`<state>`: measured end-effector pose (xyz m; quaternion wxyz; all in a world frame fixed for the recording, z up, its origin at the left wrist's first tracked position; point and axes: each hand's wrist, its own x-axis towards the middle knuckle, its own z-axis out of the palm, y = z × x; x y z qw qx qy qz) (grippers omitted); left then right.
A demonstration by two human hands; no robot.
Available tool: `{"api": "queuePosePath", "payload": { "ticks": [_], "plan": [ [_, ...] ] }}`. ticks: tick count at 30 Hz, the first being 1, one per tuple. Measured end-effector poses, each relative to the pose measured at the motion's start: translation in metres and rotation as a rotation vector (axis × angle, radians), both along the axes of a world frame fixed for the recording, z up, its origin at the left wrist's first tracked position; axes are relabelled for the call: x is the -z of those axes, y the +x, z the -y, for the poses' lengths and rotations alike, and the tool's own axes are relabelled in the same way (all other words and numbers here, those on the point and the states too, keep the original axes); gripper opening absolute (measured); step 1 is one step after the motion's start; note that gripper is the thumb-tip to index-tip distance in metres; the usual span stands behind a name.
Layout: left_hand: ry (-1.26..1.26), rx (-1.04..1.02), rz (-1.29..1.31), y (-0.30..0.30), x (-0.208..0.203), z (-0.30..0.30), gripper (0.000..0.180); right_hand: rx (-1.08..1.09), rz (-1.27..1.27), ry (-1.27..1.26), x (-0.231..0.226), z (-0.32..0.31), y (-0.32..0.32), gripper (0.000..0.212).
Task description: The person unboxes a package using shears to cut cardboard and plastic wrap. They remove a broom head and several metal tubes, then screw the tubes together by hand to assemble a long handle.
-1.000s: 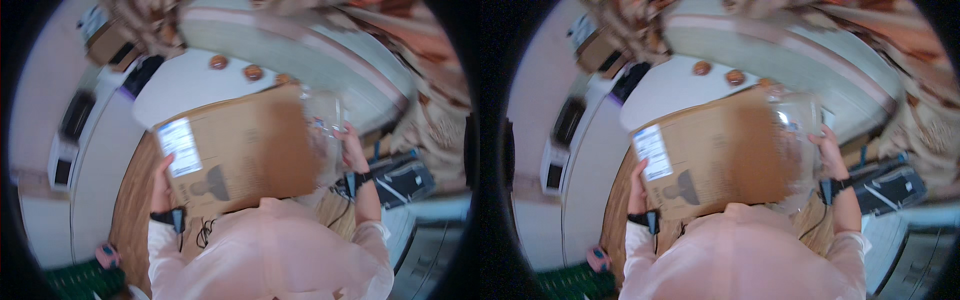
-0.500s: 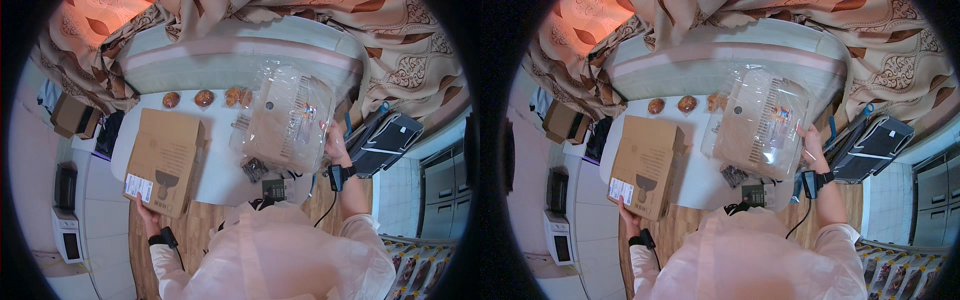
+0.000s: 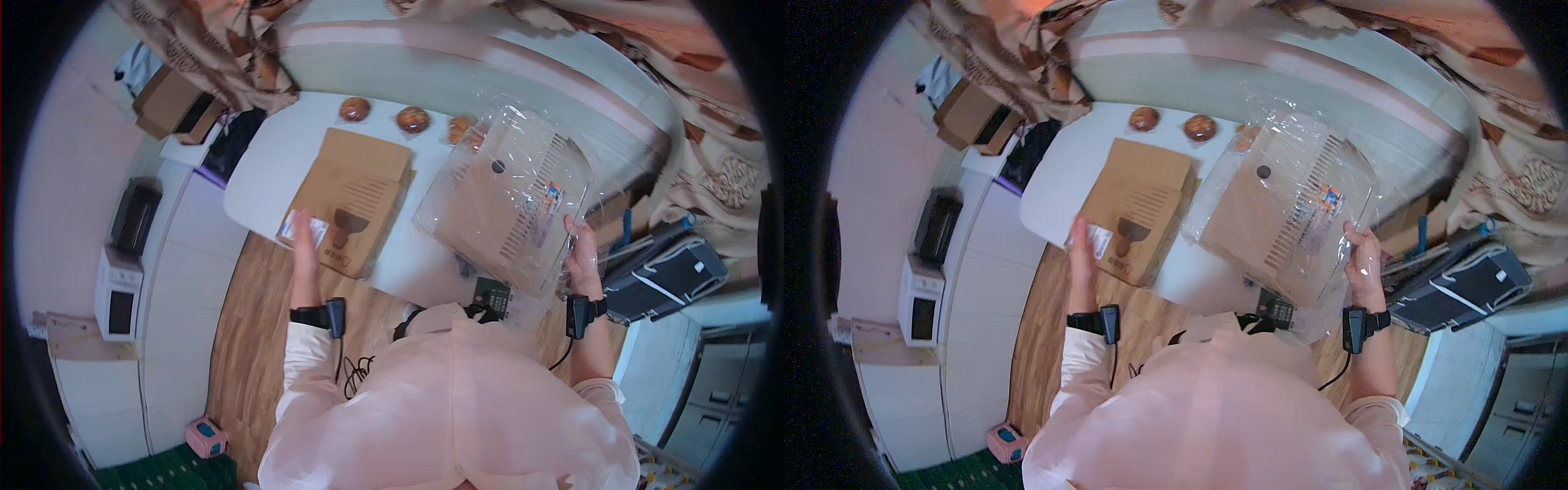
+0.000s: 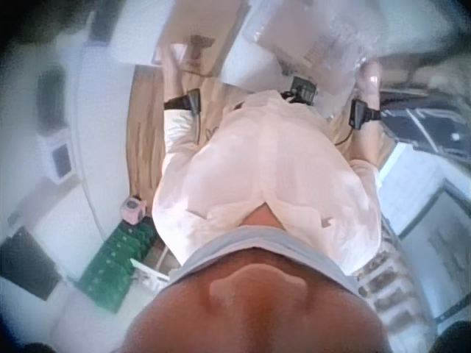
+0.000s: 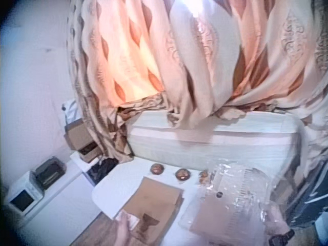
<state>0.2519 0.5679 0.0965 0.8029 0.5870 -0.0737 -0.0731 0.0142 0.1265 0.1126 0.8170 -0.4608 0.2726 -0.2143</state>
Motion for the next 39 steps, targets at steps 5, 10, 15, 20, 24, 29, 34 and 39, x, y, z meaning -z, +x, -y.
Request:
{"api": "queuePosePath", "payload": {
  "ticks": [5, 10, 15, 20, 24, 29, 34, 39],
  "plan": [
    [-0.125, 0.440, -0.312, -0.068, -0.071, 0.053, 0.061, -0.250, -0.007, 0.045, -0.003, -0.058, 0.056, 0.032],
    [0.171, 0.266, -0.156, -0.075, -0.034, 0.035, 0.043, -0.420, 0.000, 0.043, -0.016, -0.109, 0.096, 0.033],
    [0.018, 0.086, -0.277, -0.078, -0.029, 0.000, 0.037, -0.454, -0.106, 0.049, -0.020, -0.124, 0.119, 0.032],
    [-0.094, -0.378, -0.227, -0.032, -0.003, -0.094, 0.028, -0.412, -0.095, 0.026, -0.022, -0.123, 0.133, 0.030],
    [0.009, -0.488, -0.301, 0.006, 0.040, -0.139, 0.027, -0.257, -0.096, -0.034, -0.001, -0.106, 0.124, 0.028],
    [0.458, -0.514, -0.274, 0.047, 0.104, -0.150, 0.044, -0.126, 0.082, 0.171, 0.003, -0.105, 0.099, 0.029],
    [0.880, -0.709, 0.476, 0.044, 0.042, -0.092, 0.076, 0.049, 0.178, 0.220, -0.007, -0.111, 0.078, 0.029],
    [-0.072, 0.458, -0.227, -0.010, -0.050, -0.002, 0.080, 0.016, 0.233, 0.304, -0.002, -0.129, 0.073, 0.033]
  ]
}}
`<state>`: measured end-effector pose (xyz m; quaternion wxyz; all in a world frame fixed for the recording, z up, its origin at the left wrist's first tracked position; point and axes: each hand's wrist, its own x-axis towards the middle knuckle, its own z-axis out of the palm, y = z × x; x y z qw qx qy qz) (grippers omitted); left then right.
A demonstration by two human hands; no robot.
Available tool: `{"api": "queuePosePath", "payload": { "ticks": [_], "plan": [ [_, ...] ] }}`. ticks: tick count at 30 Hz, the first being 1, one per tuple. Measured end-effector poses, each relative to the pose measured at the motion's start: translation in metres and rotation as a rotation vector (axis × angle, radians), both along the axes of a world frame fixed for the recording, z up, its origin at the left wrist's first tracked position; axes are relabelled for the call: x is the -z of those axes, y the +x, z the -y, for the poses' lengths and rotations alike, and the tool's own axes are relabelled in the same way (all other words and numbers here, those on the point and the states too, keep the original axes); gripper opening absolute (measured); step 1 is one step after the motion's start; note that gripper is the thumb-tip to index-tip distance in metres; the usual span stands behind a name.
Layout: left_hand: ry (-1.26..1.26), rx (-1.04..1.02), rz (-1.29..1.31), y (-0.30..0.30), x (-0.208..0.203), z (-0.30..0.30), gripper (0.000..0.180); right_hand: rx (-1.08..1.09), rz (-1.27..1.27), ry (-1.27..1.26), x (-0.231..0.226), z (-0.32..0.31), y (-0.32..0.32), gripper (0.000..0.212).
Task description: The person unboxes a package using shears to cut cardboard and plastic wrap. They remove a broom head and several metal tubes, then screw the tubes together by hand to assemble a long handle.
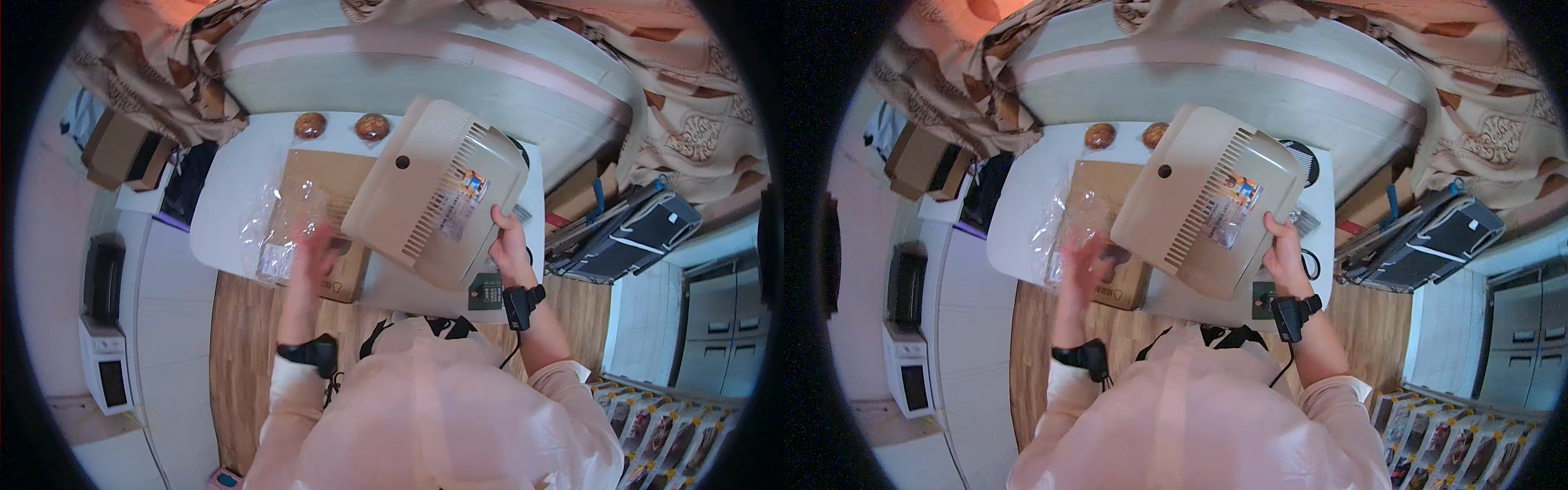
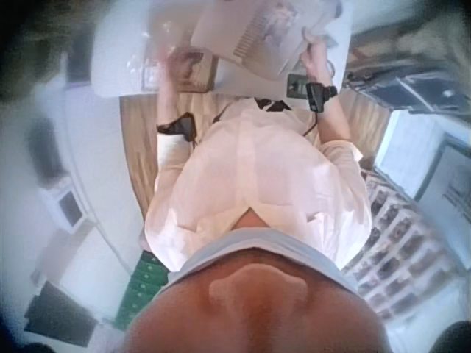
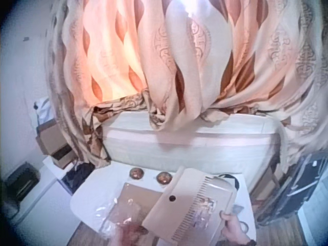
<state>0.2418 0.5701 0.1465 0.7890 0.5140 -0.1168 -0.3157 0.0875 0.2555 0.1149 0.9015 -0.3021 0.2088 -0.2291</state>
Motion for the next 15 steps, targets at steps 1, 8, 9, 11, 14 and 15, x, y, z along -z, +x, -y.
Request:
{"api": "queuePosePath", "payload": {
  "ticks": [1, 8, 9, 11, 14, 15],
  "plan": [
    [-0.109, 0.037, -0.111, -0.005, 0.013, 0.021, 0.081, -0.021, 0.003, 0.003, 0.001, -0.006, 0.003, 0.033],
    [-0.038, -0.380, -0.105, -0.044, -0.005, 0.059, 0.067, -0.113, -0.002, -0.060, 0.011, -0.036, 0.005, 0.028],
    [-0.030, -0.396, -0.104, -0.044, -0.004, 0.054, 0.067, -0.195, 0.002, -0.114, 0.013, -0.040, 0.004, 0.027],
    [-0.110, -0.526, -0.077, -0.039, -0.001, 0.041, 0.073, -0.337, -0.044, -0.177, 0.015, -0.048, -0.002, 0.028],
    [-0.152, -0.586, -0.038, -0.021, -0.001, 0.016, 0.060, -0.678, -0.181, -0.470, -0.006, -0.042, -0.012, 0.028],
    [-0.097, -0.615, -0.005, -0.018, -0.005, 0.007, 0.051, -0.869, -0.277, -0.698, -0.014, -0.033, -0.020, 0.028]
  ]
}}
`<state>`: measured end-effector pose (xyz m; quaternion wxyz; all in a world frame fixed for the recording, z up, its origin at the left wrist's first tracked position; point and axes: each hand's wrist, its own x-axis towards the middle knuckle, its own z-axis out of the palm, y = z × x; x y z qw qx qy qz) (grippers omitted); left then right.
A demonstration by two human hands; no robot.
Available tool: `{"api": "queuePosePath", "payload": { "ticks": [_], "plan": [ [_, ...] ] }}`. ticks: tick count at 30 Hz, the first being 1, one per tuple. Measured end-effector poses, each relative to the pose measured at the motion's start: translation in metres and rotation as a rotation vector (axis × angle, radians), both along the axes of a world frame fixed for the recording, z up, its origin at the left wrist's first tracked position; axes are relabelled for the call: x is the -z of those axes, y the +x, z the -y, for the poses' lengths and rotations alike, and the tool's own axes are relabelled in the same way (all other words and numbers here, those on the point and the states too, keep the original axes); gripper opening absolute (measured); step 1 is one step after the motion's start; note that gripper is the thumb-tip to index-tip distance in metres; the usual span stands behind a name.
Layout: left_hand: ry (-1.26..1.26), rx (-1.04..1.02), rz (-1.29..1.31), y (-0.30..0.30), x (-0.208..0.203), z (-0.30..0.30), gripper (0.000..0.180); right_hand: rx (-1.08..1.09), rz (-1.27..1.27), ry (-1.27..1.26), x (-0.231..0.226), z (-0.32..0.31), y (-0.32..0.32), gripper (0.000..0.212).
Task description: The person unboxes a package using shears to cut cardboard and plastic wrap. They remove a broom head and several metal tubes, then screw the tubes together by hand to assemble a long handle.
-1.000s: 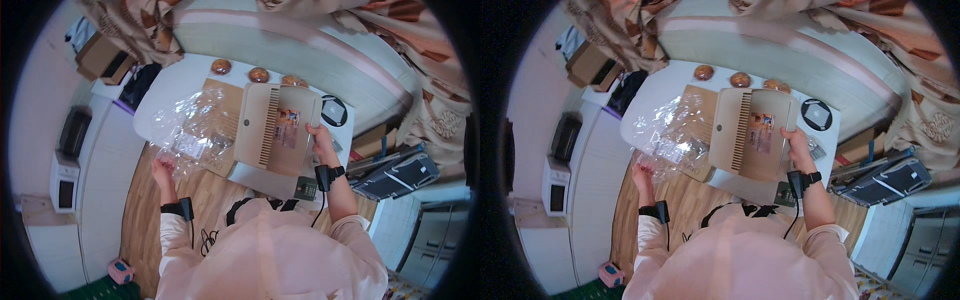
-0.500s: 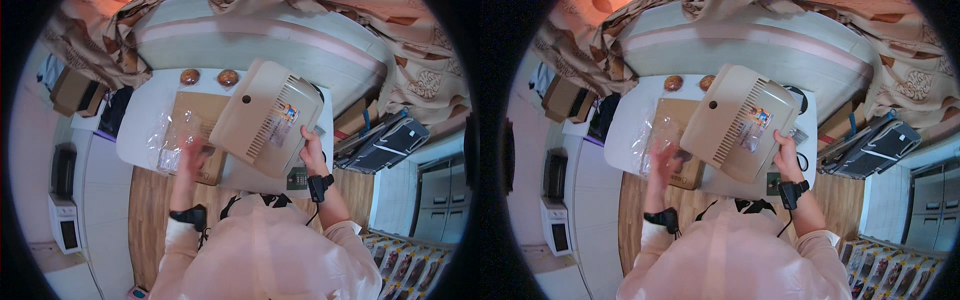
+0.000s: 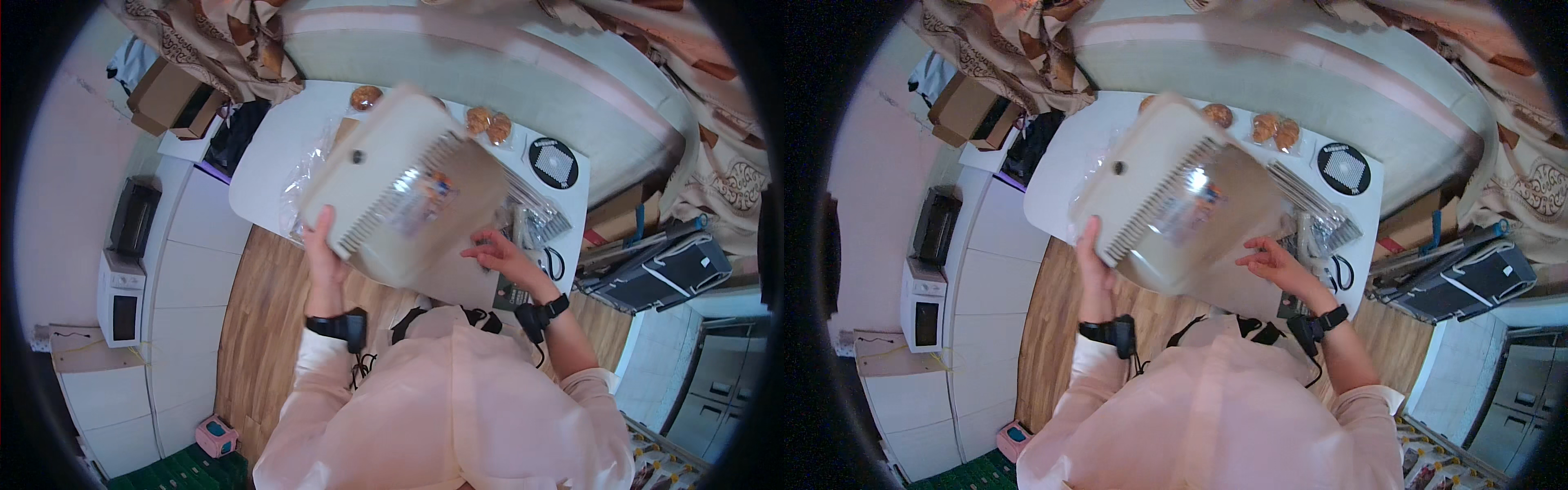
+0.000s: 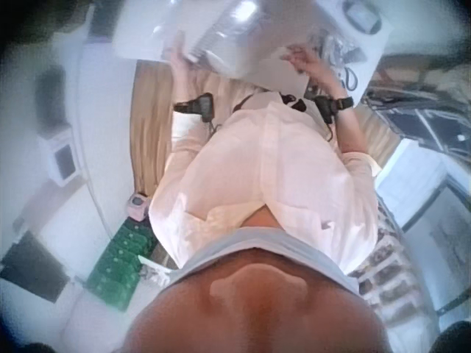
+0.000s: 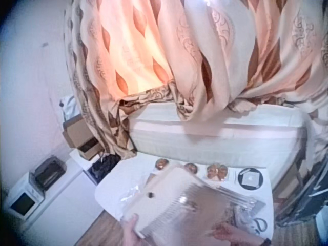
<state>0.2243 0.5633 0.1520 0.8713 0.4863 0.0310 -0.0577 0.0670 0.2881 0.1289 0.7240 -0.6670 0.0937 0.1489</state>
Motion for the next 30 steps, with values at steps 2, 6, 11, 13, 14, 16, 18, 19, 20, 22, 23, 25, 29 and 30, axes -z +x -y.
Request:
{"api": "queuePosePath", "payload": {
  "ticks": [2, 6, 11, 13, 14, 16, 18, 19, 20, 22, 23, 25, 29, 30],
  "plan": [
    [0.044, -0.042, -0.067, 0.015, -0.004, -0.035, 0.050, -0.001, -0.004, -0.058, 0.019, 0.024, -0.015, 0.027],
    [0.050, 0.071, -0.167, 0.048, -0.001, -0.100, 0.050, 0.218, -0.057, -0.062, 0.061, 0.092, -0.067, 0.023],
    [0.181, 0.163, -0.182, 0.079, 0.035, -0.096, 0.046, 0.117, -0.369, -0.883, 0.073, 0.114, -0.107, 0.027],
    [0.212, 0.184, -0.204, 0.088, 0.047, -0.083, 0.045, 0.098, 0.041, -1.090, 0.104, 0.109, -0.130, 0.035],
    [0.232, 0.233, -0.238, 0.097, 0.058, -0.084, 0.045, 0.053, 0.045, -1.139, 0.111, 0.102, -0.131, 0.044],
    [0.327, 0.280, -0.327, 0.115, 0.075, -0.084, 0.044, 0.077, 0.048, -1.181, 0.116, 0.088, -0.130, 0.050],
    [0.427, 0.310, -0.257, 0.130, 0.094, -0.082, 0.045, 0.076, -0.034, -1.261, 0.118, 0.079, -0.130, 0.065],
    [0.526, 0.321, -0.186, 0.139, 0.103, -0.083, 0.046, 0.098, -0.031, -1.270, 0.117, 0.078, -0.132, 0.065],
    [0.953, 0.196, -0.271, 0.165, 0.117, -0.152, 0.051, 0.084, 0.069, -1.246, 0.117, 0.068, -0.117, 0.064],
    [1.128, 0.034, -0.114, 0.165, 0.135, -0.153, 0.052, 0.164, 0.152, -1.283, 0.123, 0.066, -0.113, 0.064],
    [1.295, -0.145, 0.044, 0.164, 0.134, -0.155, 0.052, 0.165, 0.159, -1.279, 0.121, 0.065, -0.107, 0.064],
    [1.437, -0.267, 0.393, 0.148, 0.121, -0.106, 0.048, 0.444, 0.272, -1.302, 0.108, 0.071, -0.102, 0.065],
    [0.770, 0.067, 0.432, 0.065, 0.064, -0.012, 0.031, 0.410, 0.268, -1.402, 0.092, 0.076, -0.068, 0.066],
    [0.652, 0.292, 0.281, 0.042, 0.049, 0.005, 0.028, 0.269, 0.152, -1.398, 0.098, 0.078, -0.059, 0.067]
  ]
}}
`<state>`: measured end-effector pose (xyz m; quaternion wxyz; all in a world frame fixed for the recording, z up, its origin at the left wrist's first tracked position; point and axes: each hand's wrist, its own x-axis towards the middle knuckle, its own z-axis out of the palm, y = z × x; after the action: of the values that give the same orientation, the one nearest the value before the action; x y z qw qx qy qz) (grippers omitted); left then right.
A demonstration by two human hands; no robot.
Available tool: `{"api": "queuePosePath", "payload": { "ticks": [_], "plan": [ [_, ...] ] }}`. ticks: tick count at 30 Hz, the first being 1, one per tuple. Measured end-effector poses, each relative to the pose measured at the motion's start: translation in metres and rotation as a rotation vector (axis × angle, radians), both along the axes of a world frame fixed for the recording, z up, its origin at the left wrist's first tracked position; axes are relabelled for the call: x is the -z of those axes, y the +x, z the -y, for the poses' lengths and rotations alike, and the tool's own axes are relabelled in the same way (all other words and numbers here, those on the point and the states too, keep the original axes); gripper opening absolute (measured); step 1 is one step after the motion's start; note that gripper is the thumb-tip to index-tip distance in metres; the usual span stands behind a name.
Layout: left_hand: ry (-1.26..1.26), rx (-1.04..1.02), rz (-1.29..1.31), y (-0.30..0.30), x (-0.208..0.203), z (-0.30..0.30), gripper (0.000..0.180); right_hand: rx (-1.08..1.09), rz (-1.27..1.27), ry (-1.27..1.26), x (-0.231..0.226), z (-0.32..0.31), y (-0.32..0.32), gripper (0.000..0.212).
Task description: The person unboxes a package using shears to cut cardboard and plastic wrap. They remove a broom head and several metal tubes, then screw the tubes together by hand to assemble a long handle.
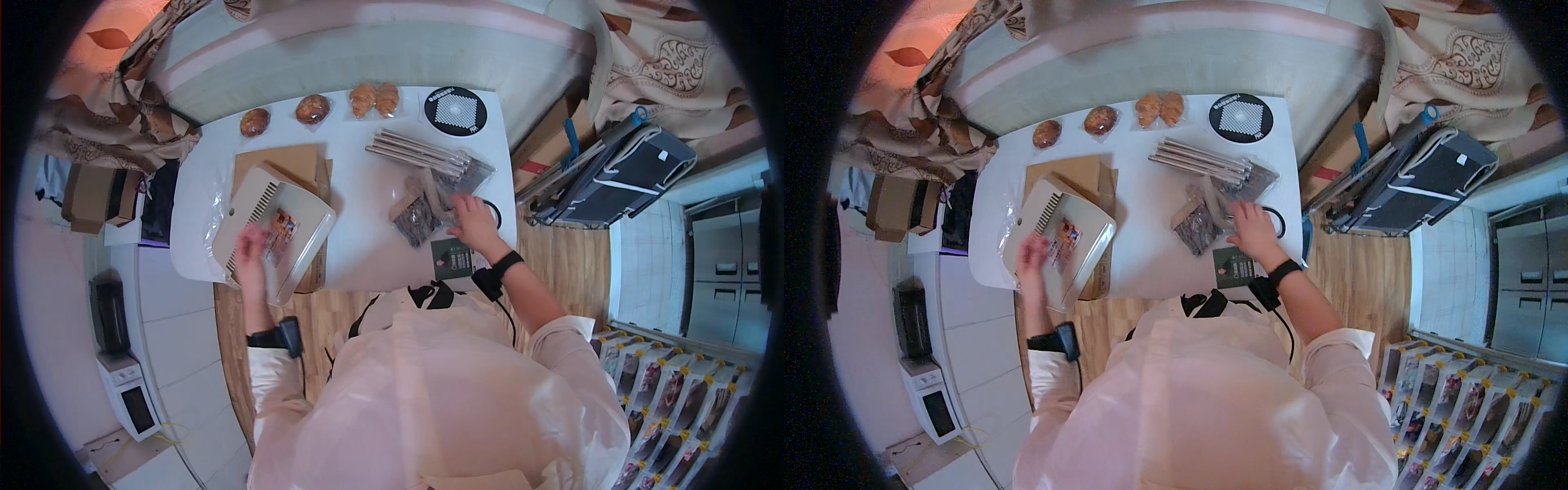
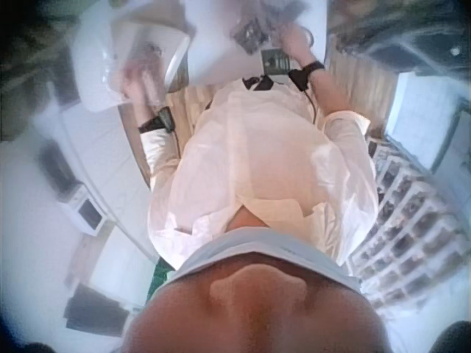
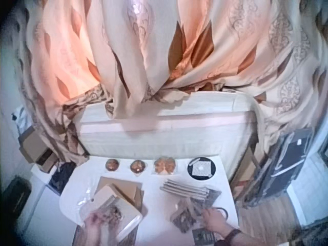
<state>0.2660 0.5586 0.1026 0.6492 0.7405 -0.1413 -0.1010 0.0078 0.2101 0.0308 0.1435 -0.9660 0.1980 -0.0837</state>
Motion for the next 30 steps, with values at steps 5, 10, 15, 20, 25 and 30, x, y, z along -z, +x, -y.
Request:
{"api": "queuePosePath", "payload": {
  "ticks": [5, 10, 15, 20, 25, 30],
  "plan": [
    [0.062, 0.321, -0.232, -0.072, -0.016, 0.047, 0.028, -0.115, -0.081, 0.027, 0.019, 0.007, 0.023, 0.044],
    [-0.049, 0.364, -0.506, -0.088, -0.023, 0.064, 0.049, -0.040, 0.224, 1.061, -0.017, 0.005, 0.043, 0.014],
    [-0.373, 0.452, -0.793, -0.102, -0.015, 0.108, 0.057, -0.171, 0.352, 1.538, -0.085, -0.029, 0.065, 0.013],
    [-0.417, 0.420, -0.394, -0.092, -0.035, 0.123, 0.067, -0.648, 0.359, 0.997, -0.120, -0.047, 0.074, 0.022],
    [-0.322, 0.230, -0.067, -0.095, -0.071, 0.112, 0.043, -0.514, 0.469, 1.237, -0.137, -0.049, 0.073, 0.038],
    [-0.516, 0.219, -0.166, -0.101, -0.086, 0.103, 0.039, -0.677, 0.361, 1.130, -0.165, -0.036, 0.076, 0.046]
  ]
}}
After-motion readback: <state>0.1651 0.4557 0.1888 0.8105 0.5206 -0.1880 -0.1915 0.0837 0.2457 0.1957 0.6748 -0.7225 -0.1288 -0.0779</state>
